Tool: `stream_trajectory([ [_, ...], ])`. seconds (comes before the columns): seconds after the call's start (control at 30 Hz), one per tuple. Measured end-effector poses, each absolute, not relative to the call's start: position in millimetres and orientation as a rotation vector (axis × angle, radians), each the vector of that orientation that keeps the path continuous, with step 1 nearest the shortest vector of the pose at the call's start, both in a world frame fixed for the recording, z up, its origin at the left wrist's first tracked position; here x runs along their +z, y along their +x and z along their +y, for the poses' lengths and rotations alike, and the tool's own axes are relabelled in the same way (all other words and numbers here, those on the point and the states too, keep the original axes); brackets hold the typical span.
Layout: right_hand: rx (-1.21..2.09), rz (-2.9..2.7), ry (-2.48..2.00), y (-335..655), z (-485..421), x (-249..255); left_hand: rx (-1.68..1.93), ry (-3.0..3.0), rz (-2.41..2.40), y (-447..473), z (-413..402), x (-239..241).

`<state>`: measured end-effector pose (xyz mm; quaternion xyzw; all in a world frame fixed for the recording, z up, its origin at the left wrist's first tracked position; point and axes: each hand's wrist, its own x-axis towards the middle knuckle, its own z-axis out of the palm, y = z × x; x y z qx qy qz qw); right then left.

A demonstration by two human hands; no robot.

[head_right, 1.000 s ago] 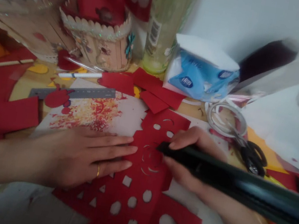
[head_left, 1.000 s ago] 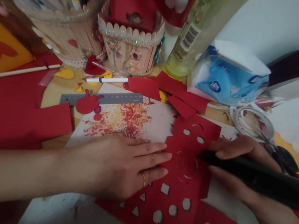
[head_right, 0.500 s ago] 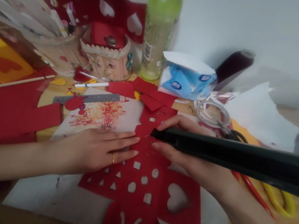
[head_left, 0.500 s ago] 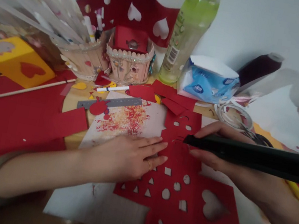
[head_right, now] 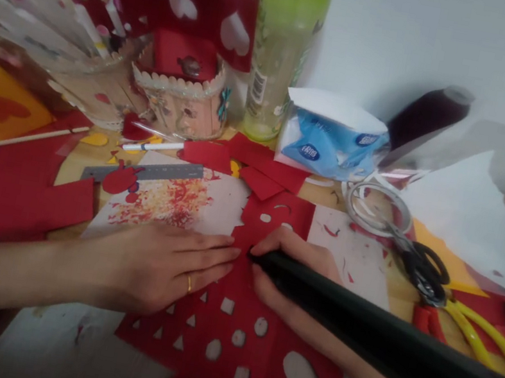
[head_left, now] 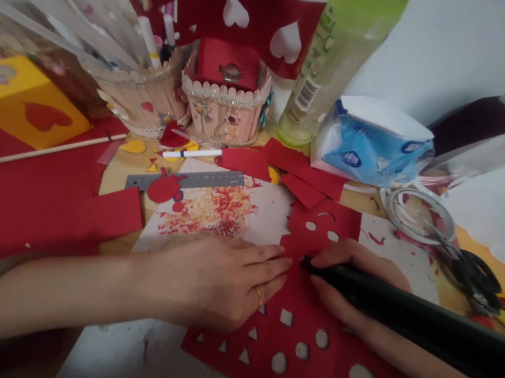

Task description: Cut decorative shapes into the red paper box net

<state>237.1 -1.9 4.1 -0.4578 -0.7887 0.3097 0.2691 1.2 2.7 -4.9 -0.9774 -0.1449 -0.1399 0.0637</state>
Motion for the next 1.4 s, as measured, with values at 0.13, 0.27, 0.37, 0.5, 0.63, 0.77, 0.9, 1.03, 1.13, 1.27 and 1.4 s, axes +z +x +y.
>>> stream_trajectory([
  [0.13, 0.789, -2.156, -1.211, 235.1, -1.9, 1.1, -0.412, -2.957, -0.440, 1.0, 2.8, -2.5],
  [0.27, 0.807, -2.167, -1.205, 233.7, -1.5, 1.1, -0.453, -2.950, -0.438, 0.8, 3.6, -2.8],
  [0.37, 0.797, -2.178, -1.210, 233.2, -2.1, 1.9, -0.456, -2.959, -0.445, 0.5, 3.7, -3.7],
  [0.5, 0.766, -2.231, -1.149, 233.0, -2.6, 3.7, -0.453, -2.968, -0.424, -0.2, 3.5, -4.2],
  [0.63, 0.795, -2.276, -1.120, 233.8, -0.6, 5.0, -0.486, -2.985, -0.389, 0.7, 4.5, -3.9],
  [0.77, 0.846, -2.273, -1.126, 234.5, 1.6, 6.0, -0.402, -3.025, -0.339, 3.3, 6.2, -3.2],
  [0.9, 0.856, -2.293, -1.094, 235.1, 2.1, 6.3, -0.420, -2.999, -0.350, 4.7, 5.6, -3.3],
  [1.03, 0.817, -2.312, -1.065, 234.7, 2.3, 5.0, -0.430, -2.971, -0.375, 4.6, 3.7, -2.0],
  [1.13, 0.820, -2.284, -1.078, 233.9, 2.1, 4.0, -0.398, -2.984, -0.418, 5.1, 2.5, -0.5],
  [1.27, 0.836, -2.274, -1.088, 234.5, 1.4, 3.6, -0.387, -2.999, -0.470, 6.0, 1.5, -0.9],
  [1.4, 0.846, -2.324, -1.055, 236.9, 1.9, 2.8, -0.420, -2.996, -0.444, 5.2, 1.8, -2.6],
])
